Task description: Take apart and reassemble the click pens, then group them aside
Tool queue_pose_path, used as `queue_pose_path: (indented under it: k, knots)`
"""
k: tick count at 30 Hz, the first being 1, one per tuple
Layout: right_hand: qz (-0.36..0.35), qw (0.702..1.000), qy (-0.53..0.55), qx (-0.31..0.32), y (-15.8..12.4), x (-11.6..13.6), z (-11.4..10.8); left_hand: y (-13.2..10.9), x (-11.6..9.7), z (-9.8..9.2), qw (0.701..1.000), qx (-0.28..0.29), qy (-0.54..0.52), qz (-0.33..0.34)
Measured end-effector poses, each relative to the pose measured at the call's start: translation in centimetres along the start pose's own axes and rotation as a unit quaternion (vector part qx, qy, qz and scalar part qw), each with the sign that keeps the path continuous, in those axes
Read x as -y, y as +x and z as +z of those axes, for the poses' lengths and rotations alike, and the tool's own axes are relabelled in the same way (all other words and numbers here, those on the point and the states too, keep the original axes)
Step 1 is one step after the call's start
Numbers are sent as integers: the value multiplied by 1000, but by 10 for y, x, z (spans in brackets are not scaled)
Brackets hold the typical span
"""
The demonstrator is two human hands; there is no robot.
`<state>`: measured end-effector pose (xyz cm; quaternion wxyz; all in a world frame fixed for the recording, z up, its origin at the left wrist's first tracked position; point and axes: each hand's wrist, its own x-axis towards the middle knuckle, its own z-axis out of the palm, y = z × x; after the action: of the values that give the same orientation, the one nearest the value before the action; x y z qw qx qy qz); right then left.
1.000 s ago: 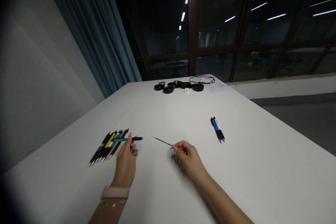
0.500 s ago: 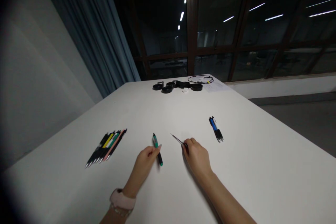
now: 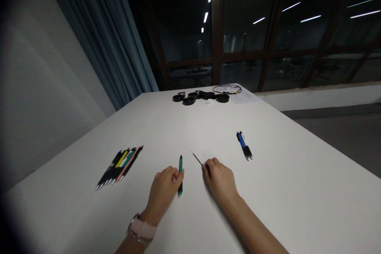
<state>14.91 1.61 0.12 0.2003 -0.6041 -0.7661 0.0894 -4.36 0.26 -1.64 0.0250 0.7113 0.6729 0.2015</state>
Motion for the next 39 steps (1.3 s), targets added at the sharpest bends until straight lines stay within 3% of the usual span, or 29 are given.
queue_pose_path:
  k: [20,39]
  knots:
    - [-111,991,42,61,-16,28,7,9,-10,-2,997,27,60,36]
    - [-35,993,112,-4,-4,5,13,7,-6,-3,997,9,77,27]
